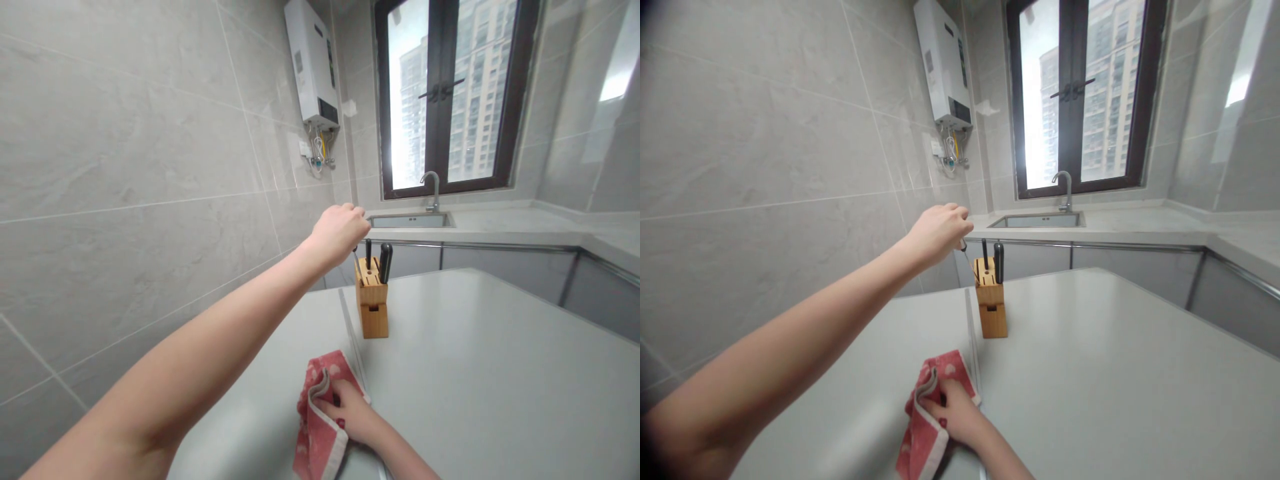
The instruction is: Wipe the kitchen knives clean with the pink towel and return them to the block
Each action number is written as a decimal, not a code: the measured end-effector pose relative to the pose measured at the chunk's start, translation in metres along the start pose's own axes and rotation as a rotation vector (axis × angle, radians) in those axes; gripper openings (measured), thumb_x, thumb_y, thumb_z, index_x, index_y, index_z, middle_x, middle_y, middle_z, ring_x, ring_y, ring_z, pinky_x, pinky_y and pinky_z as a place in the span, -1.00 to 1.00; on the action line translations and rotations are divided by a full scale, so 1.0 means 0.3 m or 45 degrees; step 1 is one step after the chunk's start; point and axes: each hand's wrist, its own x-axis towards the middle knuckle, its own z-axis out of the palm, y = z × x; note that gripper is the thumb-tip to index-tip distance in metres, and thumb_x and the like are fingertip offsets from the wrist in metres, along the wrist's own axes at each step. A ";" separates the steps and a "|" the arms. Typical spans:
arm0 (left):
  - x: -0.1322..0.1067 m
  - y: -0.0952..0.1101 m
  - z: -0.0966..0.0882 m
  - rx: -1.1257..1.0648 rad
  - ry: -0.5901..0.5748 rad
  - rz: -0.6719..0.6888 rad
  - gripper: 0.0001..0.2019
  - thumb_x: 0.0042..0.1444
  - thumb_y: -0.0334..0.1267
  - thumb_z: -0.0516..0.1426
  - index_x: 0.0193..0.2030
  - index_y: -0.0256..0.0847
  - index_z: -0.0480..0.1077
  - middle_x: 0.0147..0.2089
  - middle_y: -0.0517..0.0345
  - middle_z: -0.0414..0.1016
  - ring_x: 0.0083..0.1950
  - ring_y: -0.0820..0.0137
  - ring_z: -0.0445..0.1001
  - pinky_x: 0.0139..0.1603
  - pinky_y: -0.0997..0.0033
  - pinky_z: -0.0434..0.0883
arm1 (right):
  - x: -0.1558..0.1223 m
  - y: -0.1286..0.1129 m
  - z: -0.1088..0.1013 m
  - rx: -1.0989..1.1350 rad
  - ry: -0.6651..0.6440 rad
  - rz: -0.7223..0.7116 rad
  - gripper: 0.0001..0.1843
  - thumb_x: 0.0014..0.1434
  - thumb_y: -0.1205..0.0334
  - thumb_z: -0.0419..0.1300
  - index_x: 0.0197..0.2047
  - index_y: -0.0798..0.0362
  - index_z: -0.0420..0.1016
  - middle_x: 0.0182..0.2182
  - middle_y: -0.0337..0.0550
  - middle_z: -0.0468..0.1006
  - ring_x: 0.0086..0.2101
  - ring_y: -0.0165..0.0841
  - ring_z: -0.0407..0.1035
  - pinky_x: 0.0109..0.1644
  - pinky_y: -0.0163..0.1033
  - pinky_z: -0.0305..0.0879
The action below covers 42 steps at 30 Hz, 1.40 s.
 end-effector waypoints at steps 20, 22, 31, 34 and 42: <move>0.000 0.098 0.220 -0.256 -0.192 0.010 -0.77 0.09 -0.54 -0.01 -0.29 -0.31 0.46 -0.18 -0.05 0.35 -0.11 0.25 0.32 -0.32 0.42 0.33 | -0.005 0.008 -0.007 0.015 -0.016 -0.052 -0.73 0.08 0.15 0.15 -0.23 0.14 0.51 -0.25 -0.05 0.59 -0.20 -0.16 0.43 -0.09 -0.15 0.28; 0.002 0.103 0.227 -0.260 -0.203 0.021 -0.78 0.09 -0.54 0.00 -0.30 -0.31 0.47 -0.19 -0.06 0.37 -0.10 0.25 0.32 -0.29 0.41 0.32 | -0.006 0.006 -0.008 0.022 -0.018 -0.045 -0.72 0.08 0.14 0.15 -0.22 0.15 0.51 -0.25 -0.04 0.59 -0.20 -0.15 0.43 -0.10 -0.15 0.29; 0.001 0.124 0.258 -0.291 -0.168 0.020 -0.77 0.09 -0.50 0.00 -0.28 -0.26 0.47 -0.17 -0.06 0.37 -0.08 0.21 0.33 -0.19 0.28 0.31 | -0.007 0.000 -0.008 0.025 -0.008 -0.048 -0.71 0.07 0.14 0.16 -0.21 0.15 0.51 -0.24 -0.03 0.59 -0.19 -0.15 0.43 -0.09 -0.15 0.27; -0.002 0.125 0.270 -0.372 -0.081 -0.041 -0.78 0.09 -0.43 0.02 -0.24 -0.21 0.47 -0.06 -0.05 0.33 -0.03 0.21 0.32 -0.12 0.24 0.30 | -0.007 0.000 -0.009 0.031 -0.005 -0.042 -0.72 0.07 0.15 0.16 -0.22 0.16 0.51 -0.24 -0.02 0.59 -0.20 -0.14 0.43 -0.09 -0.15 0.28; 0.059 0.126 0.309 -0.976 -0.208 -0.388 -0.69 0.04 -0.30 0.08 -0.05 -0.22 0.43 0.17 -0.10 0.22 0.20 0.15 0.17 0.12 0.22 0.22 | -0.004 -0.002 -0.009 0.074 -0.029 -0.057 -0.73 0.07 0.17 0.16 -0.21 0.15 0.51 -0.24 -0.05 0.59 -0.20 -0.15 0.44 -0.10 -0.13 0.29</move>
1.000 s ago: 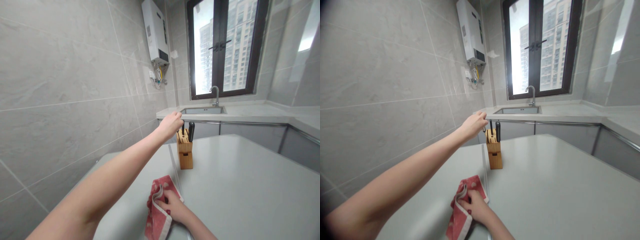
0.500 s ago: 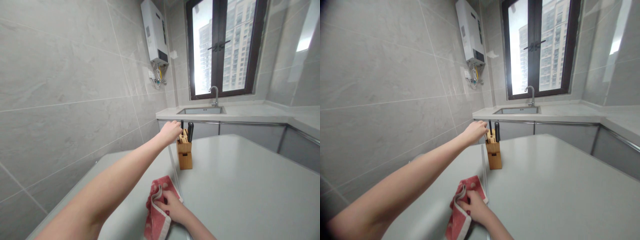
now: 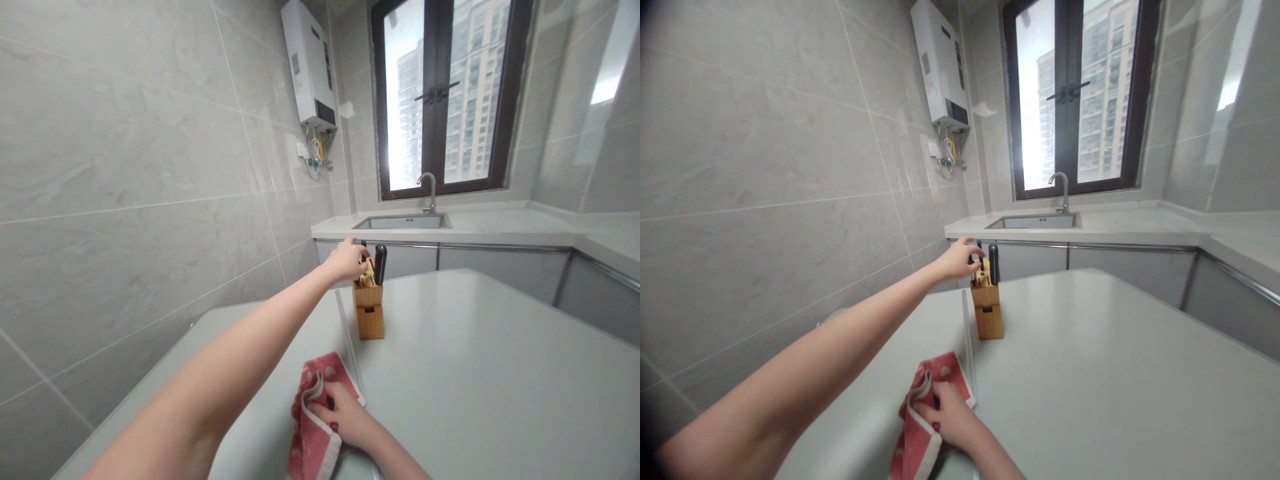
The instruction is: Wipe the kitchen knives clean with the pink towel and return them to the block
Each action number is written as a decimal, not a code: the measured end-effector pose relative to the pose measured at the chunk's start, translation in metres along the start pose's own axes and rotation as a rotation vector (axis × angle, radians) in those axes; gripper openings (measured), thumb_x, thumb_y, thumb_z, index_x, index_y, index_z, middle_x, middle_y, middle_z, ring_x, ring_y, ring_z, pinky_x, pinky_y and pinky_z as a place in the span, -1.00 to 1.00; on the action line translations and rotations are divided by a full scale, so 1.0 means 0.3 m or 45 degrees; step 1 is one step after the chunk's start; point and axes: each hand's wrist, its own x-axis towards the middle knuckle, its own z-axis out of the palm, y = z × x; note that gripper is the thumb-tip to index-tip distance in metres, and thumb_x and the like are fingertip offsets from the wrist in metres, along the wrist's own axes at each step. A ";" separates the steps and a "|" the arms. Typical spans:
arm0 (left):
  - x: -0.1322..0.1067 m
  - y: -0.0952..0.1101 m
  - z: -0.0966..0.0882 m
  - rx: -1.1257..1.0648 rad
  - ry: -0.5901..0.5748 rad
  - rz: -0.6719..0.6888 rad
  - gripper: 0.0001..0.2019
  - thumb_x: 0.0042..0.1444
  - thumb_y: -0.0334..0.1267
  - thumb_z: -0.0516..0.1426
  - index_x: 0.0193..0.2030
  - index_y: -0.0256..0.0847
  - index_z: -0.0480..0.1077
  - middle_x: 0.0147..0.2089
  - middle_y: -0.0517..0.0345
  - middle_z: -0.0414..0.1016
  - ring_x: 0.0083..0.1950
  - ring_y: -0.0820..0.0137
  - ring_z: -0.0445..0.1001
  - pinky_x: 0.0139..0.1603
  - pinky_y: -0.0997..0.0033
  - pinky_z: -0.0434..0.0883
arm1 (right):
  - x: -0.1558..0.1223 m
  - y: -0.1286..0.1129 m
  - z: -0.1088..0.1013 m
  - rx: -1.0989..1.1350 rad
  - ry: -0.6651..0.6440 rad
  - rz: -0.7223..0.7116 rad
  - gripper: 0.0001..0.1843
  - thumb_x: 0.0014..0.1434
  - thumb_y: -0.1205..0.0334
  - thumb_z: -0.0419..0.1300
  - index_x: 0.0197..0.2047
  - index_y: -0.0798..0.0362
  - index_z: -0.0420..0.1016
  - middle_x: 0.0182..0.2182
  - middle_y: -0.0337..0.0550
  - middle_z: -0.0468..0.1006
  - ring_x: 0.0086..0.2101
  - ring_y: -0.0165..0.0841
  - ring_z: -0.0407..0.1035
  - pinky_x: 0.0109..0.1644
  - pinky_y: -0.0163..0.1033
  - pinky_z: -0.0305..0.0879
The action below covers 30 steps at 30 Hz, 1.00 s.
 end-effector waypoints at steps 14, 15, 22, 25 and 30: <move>0.056 0.010 -0.025 -0.247 0.130 0.026 -0.50 0.07 -0.40 0.00 0.20 -0.38 0.17 0.31 -0.12 0.03 0.30 0.29 0.04 0.18 0.36 0.17 | -0.002 -0.009 -0.001 -0.007 0.000 -0.005 -0.75 0.07 0.18 0.16 -0.22 0.14 0.52 -0.25 -0.05 0.60 -0.20 -0.16 0.44 -0.10 -0.15 0.29; 0.057 0.013 -0.043 -0.241 0.197 0.042 -0.49 0.08 -0.41 -0.01 0.22 -0.35 0.15 0.32 -0.11 0.00 0.31 0.27 0.00 0.17 0.31 0.19 | -0.002 -0.008 -0.001 -0.008 0.001 -0.005 -0.74 0.07 0.17 0.16 -0.22 0.14 0.52 -0.25 -0.05 0.60 -0.21 -0.15 0.44 -0.10 -0.15 0.29; 0.005 0.033 -0.204 -0.176 1.001 0.001 -0.39 0.15 -0.47 -0.09 0.32 -0.05 -0.15 0.37 0.05 -0.15 0.34 0.29 -0.09 0.08 0.24 0.31 | -0.003 -0.003 -0.002 -0.025 0.019 -0.006 -0.70 0.06 0.11 0.17 -0.21 0.15 0.51 -0.24 -0.04 0.59 -0.20 -0.14 0.43 -0.09 -0.13 0.28; -0.083 0.018 -0.248 -0.249 1.315 -0.108 -0.38 0.21 -0.42 -0.11 0.33 0.05 -0.31 0.37 0.14 -0.17 0.35 0.31 -0.16 0.13 0.30 0.30 | -0.001 0.006 0.000 -0.023 0.009 -0.024 -0.70 0.07 0.10 0.16 -0.23 0.15 0.51 -0.26 -0.06 0.58 -0.21 -0.16 0.42 -0.09 -0.13 0.27; -0.340 -0.052 -0.128 -0.502 1.443 -0.342 -0.44 0.25 -0.34 -0.14 0.34 -0.05 -0.29 0.36 0.09 -0.15 0.33 0.32 -0.03 0.15 0.33 0.31 | 0.008 0.044 0.010 -0.024 0.011 -0.016 -0.67 0.08 0.05 0.14 -0.24 0.15 0.49 -0.26 -0.05 0.57 -0.21 -0.17 0.41 -0.07 -0.12 0.25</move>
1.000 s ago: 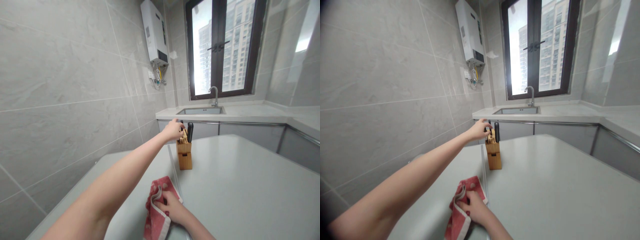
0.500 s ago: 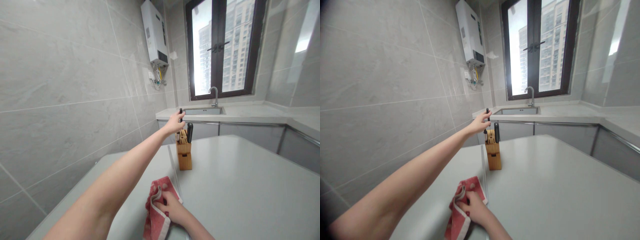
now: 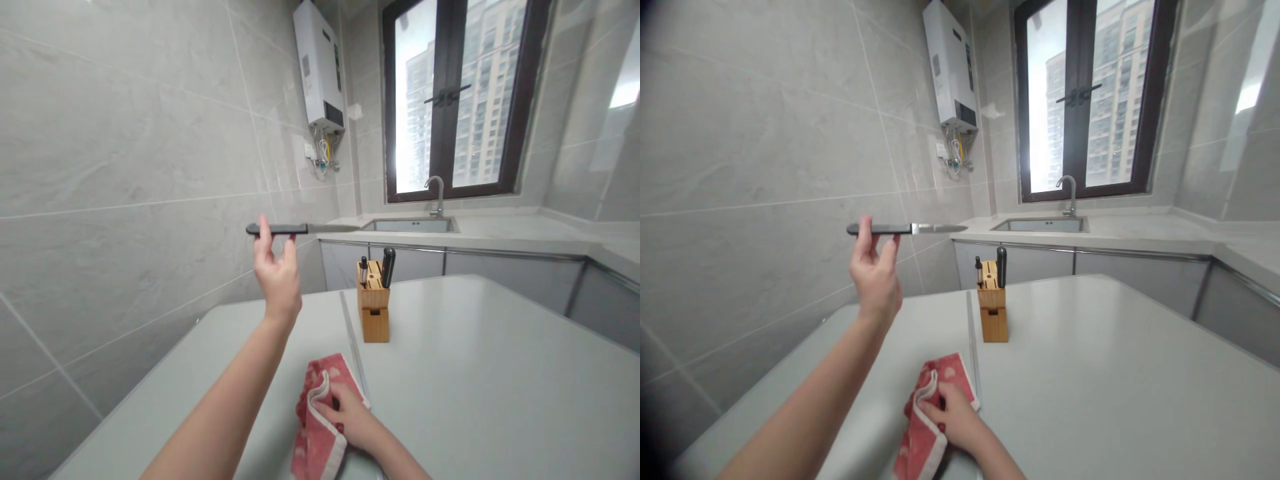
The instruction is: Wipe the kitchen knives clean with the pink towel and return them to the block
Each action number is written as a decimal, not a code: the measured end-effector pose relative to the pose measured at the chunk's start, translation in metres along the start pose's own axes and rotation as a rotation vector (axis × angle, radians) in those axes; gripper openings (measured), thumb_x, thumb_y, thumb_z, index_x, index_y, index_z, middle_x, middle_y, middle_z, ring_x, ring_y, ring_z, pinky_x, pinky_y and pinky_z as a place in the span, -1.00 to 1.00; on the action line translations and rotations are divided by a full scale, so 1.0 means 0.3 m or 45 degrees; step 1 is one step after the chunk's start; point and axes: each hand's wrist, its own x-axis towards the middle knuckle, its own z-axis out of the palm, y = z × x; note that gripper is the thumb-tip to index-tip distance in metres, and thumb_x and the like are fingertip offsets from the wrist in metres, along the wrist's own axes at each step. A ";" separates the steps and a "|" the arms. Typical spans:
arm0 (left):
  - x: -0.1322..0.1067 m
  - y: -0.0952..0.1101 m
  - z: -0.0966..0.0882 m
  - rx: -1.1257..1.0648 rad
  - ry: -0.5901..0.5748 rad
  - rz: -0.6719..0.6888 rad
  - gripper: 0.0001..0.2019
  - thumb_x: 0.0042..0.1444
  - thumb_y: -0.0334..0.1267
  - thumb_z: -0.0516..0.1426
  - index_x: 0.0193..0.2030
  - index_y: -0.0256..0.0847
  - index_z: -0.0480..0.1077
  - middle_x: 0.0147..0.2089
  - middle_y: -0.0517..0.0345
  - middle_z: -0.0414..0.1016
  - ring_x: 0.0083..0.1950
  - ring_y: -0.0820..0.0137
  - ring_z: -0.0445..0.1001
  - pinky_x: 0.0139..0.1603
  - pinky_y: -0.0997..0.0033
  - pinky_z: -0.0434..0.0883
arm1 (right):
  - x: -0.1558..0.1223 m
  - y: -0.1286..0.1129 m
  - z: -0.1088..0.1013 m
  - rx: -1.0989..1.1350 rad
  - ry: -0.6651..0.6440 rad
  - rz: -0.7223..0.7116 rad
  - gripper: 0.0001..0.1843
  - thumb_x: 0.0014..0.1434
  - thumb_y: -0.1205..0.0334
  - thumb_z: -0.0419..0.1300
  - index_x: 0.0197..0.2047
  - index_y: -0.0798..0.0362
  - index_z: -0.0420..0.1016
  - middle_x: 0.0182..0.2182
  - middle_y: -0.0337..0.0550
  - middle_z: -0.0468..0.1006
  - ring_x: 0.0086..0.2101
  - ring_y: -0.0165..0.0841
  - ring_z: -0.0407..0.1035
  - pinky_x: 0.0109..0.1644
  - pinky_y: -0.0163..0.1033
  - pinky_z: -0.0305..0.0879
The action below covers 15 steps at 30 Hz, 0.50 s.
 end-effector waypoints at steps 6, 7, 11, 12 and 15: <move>-0.401 -0.219 -0.214 -0.208 -0.081 -0.563 -0.47 0.20 -0.31 -0.04 0.30 -0.08 -0.08 0.34 0.13 -0.03 0.31 0.26 0.01 0.20 0.31 0.25 | 0.019 0.019 0.016 0.174 0.127 0.128 -0.59 0.04 -0.05 0.17 -0.22 0.14 0.47 -0.26 -0.05 0.56 -0.21 -0.18 0.41 -0.08 -0.10 0.25; -0.456 -0.245 -0.242 -0.274 -0.064 -0.631 -0.48 0.20 -0.30 -0.03 0.29 -0.06 -0.05 0.34 0.15 -0.04 0.31 0.25 0.01 0.20 0.31 0.25 | 0.023 0.019 0.018 0.226 0.182 0.170 -0.56 0.02 -0.07 0.18 -0.21 0.13 0.46 -0.25 -0.05 0.56 -0.20 -0.17 0.41 -0.07 -0.10 0.25; -0.596 -0.309 -0.315 -0.418 -0.033 -0.788 -0.48 0.18 -0.24 0.01 0.28 0.06 -0.02 0.31 0.22 0.05 0.32 0.25 -0.01 0.19 0.32 0.29 | 0.041 0.025 0.024 0.520 0.363 0.304 -0.53 -0.01 -0.10 0.20 -0.18 0.13 0.45 -0.28 -0.05 0.57 -0.21 -0.17 0.42 -0.08 -0.08 0.27; -0.614 -0.317 -0.323 -0.462 -0.035 -0.802 -0.47 0.16 -0.23 0.04 0.27 0.06 0.01 0.30 0.21 0.06 0.32 0.22 -0.01 0.18 0.30 0.29 | 0.045 0.027 0.023 0.618 0.389 0.310 -0.54 0.00 -0.09 0.19 -0.18 0.13 0.45 -0.30 -0.05 0.58 -0.22 -0.18 0.42 -0.09 -0.09 0.27; -0.648 -0.328 -0.325 -0.658 -0.022 -0.826 -0.43 0.09 -0.22 0.13 0.25 -0.03 0.08 0.28 0.09 0.09 0.30 0.13 0.01 0.18 0.22 0.28 | 0.054 0.035 0.022 0.867 0.463 0.314 -0.60 0.02 -0.03 0.21 -0.21 0.12 0.44 -0.34 -0.07 0.59 -0.29 -0.24 0.45 -0.13 -0.13 0.29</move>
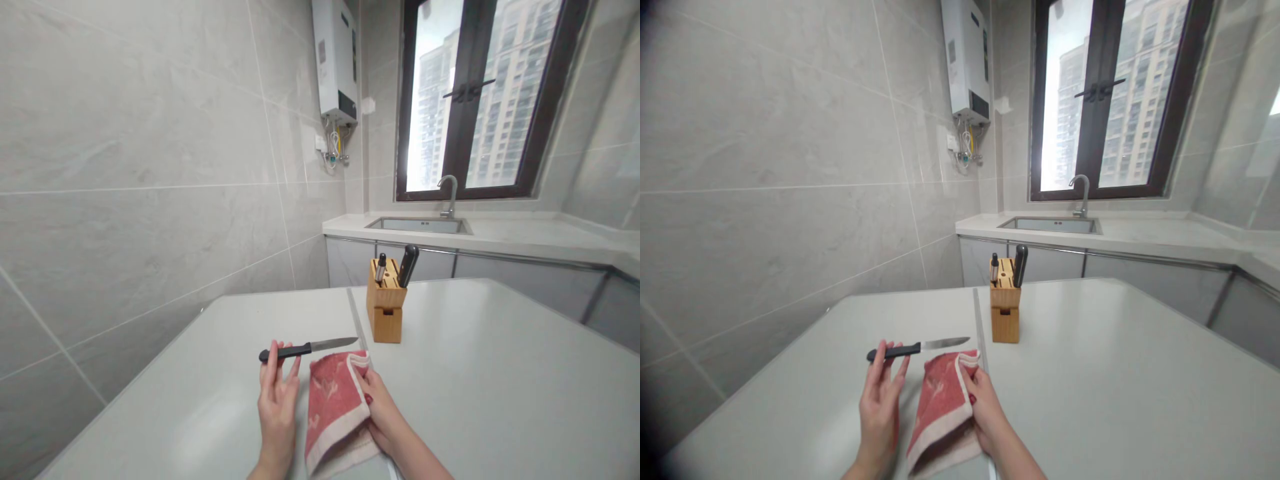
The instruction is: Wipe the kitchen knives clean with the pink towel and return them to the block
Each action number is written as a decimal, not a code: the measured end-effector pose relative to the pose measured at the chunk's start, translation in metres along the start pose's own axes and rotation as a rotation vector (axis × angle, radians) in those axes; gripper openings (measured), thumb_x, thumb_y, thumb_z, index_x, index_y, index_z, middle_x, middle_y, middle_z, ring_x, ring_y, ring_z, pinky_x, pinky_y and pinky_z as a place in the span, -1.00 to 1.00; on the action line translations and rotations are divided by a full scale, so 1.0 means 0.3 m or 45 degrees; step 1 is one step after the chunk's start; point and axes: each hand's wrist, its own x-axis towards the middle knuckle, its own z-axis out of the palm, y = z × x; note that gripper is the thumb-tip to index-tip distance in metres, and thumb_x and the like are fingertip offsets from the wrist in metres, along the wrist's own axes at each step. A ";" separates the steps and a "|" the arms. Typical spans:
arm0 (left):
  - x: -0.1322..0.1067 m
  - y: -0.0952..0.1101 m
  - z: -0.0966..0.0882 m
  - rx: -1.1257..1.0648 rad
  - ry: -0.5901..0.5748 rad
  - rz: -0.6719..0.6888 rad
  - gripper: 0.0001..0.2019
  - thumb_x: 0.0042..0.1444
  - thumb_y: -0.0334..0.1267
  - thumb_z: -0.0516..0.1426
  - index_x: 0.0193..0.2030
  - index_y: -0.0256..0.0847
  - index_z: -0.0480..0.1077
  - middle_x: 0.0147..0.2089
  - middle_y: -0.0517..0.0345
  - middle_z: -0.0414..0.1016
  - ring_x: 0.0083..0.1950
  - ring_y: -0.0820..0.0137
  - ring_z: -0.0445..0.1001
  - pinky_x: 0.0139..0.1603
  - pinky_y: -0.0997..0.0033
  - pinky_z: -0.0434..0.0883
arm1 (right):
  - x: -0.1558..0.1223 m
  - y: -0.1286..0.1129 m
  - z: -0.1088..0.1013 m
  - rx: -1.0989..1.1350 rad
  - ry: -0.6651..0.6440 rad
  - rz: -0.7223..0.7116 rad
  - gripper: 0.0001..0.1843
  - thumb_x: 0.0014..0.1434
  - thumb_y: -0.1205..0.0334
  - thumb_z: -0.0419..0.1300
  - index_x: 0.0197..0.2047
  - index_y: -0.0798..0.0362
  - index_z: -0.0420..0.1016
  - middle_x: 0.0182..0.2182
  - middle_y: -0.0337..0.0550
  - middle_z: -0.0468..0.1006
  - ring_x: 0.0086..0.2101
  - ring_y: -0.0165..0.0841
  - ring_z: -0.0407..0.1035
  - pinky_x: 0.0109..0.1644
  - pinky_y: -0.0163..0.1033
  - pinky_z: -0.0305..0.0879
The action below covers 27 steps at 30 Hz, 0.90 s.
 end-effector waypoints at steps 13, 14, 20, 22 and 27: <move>-0.025 -0.044 -0.027 0.209 -0.624 -0.058 -0.59 0.10 -0.23 0.11 0.12 -0.17 0.32 0.18 -0.06 0.23 0.21 0.10 0.19 0.20 0.13 0.19 | 0.016 -0.001 0.010 0.371 -0.022 -0.030 -0.72 0.02 0.18 0.25 -0.17 0.06 0.43 -0.30 -0.10 0.60 -0.29 -0.25 0.49 -0.15 -0.16 0.35; -0.020 -0.047 -0.026 0.243 -0.645 -0.036 -0.63 0.11 -0.24 0.10 0.08 -0.17 0.36 0.15 -0.07 0.27 0.19 0.12 0.22 0.18 0.12 0.22 | 0.017 -0.002 0.010 0.373 -0.026 -0.032 -0.71 0.01 0.18 0.26 -0.17 0.06 0.43 -0.29 -0.09 0.60 -0.29 -0.23 0.49 -0.14 -0.15 0.35; -0.003 -0.073 -0.030 0.409 -0.507 -0.060 -0.77 0.11 -0.24 0.11 -0.11 -0.17 0.48 0.01 -0.04 0.43 0.07 0.19 0.35 0.15 0.13 0.24 | 0.016 -0.005 0.016 0.344 -0.037 -0.022 -0.74 0.00 0.16 0.26 -0.22 0.07 0.44 -0.30 -0.07 0.60 -0.30 -0.23 0.49 -0.17 -0.14 0.36; -0.001 -0.085 -0.036 0.431 -0.442 -0.112 -0.72 0.08 -0.22 0.13 -0.06 -0.17 0.45 0.01 -0.03 0.44 0.04 0.21 0.38 0.13 0.17 0.27 | 0.013 -0.006 0.016 0.337 -0.020 -0.015 -0.72 -0.01 0.16 0.27 -0.21 0.07 0.43 -0.30 -0.08 0.60 -0.32 -0.24 0.49 -0.17 -0.14 0.36; 0.001 -0.096 -0.037 0.445 -0.437 -0.187 -0.67 0.06 -0.19 0.15 -0.02 -0.18 0.41 -0.01 -0.03 0.46 -0.01 0.22 0.43 0.03 0.26 0.35 | 0.005 -0.012 0.022 0.335 -0.016 -0.024 -0.71 -0.01 0.15 0.27 -0.21 0.09 0.43 -0.32 -0.07 0.60 -0.33 -0.23 0.49 -0.20 -0.14 0.37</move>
